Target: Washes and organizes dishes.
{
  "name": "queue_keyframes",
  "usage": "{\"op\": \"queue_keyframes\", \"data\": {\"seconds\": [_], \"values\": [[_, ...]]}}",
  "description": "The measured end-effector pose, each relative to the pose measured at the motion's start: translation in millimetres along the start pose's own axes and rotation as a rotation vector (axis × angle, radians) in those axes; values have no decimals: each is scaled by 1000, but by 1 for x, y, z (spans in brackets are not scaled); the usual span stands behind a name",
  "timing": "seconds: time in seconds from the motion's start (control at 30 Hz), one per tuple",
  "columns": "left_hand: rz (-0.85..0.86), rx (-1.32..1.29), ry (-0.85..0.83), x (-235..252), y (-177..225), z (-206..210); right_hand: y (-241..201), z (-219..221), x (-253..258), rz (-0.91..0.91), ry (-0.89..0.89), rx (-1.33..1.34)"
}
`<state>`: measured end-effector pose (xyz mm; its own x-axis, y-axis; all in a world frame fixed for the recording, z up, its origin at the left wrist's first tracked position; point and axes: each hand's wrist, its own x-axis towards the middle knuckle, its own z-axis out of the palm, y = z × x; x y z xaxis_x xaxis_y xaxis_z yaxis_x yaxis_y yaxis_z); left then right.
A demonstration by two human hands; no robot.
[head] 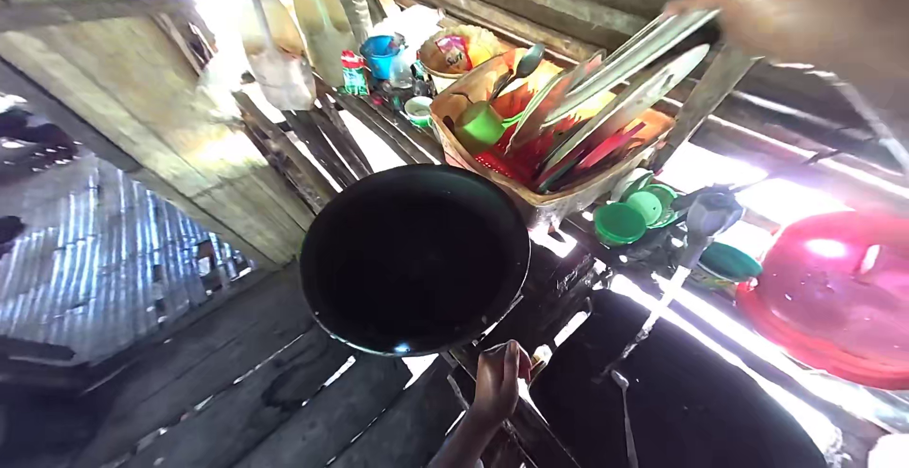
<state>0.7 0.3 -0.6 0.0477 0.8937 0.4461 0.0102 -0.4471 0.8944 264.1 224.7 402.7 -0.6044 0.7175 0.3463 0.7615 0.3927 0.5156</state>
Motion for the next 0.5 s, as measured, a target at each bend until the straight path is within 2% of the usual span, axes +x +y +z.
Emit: {"op": "queue_keyframes", "data": {"seconds": [0.07, 0.2, 0.27, 0.37, 0.43, 0.47, 0.5], "values": [[-22, -7, 24, -1, 0, 0, -27, 15, 19, 71, -170, -6], [-68, -34, 100, 0, 1, 0, -29, 79, 48, 49, -256, -27], [-81, -21, 141, 1, 1, 3, -34, 77, 56, 102, -289, 4], [-133, -10, 142, 3, 4, 1, -55, 47, 45, 201, -368, 139], [-160, -15, 88, 1, 5, -3, -74, 28, 16, 181, -306, 246], [-156, -7, 37, -1, 4, -5, -85, 31, -8, 160, -167, 314], [-135, 9, -23, -1, 2, -7, -99, 47, -36, 156, 66, 373]]}}
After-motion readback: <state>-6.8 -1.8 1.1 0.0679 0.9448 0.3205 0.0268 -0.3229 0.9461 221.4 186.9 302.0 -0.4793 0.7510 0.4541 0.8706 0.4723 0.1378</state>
